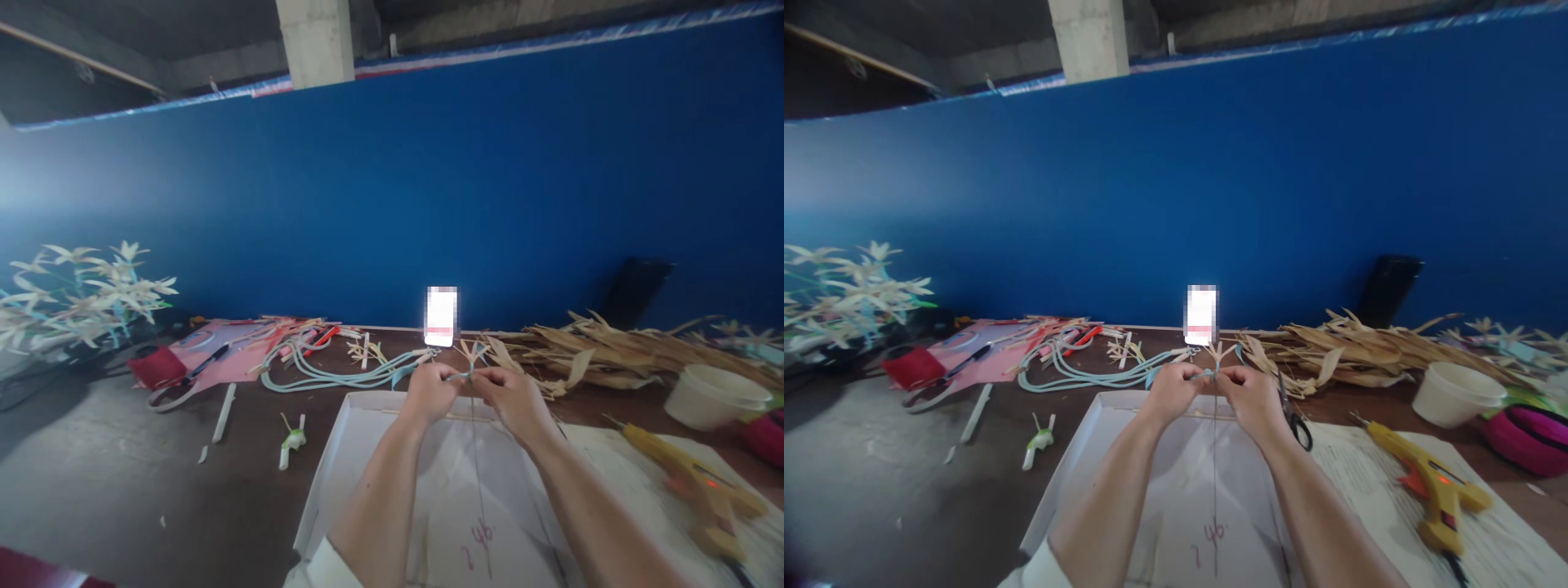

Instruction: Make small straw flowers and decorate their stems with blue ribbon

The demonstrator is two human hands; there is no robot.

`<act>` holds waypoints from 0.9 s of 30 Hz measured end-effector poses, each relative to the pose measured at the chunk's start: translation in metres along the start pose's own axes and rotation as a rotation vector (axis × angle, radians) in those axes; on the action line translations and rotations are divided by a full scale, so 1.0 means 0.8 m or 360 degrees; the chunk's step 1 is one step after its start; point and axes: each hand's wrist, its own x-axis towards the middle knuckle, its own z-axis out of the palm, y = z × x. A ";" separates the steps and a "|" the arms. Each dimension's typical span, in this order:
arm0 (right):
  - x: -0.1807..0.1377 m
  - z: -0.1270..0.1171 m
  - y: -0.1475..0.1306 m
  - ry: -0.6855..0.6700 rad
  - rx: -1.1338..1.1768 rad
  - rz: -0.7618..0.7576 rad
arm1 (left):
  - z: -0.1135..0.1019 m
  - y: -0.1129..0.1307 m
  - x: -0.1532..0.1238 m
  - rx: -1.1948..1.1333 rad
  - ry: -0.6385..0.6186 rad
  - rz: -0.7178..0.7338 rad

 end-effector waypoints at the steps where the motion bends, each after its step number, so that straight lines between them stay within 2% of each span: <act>1: -0.001 0.000 -0.002 0.0008 -0.0003 0.0005 | 0.000 0.000 0.000 -0.0001 -0.0004 0.0001; 9: -0.005 -0.004 -0.018 -0.0074 0.0159 0.0118 | -0.001 0.001 -0.002 -0.0002 0.0049 0.0086; 14: -0.004 -0.005 -0.015 0.0014 0.0166 0.0110 | 0.000 0.001 -0.001 -0.0013 0.0098 0.0071; 27: 0.002 -0.002 -0.009 -0.0057 0.0473 0.0209 | 0.002 0.002 -0.001 -0.0142 0.0161 0.0113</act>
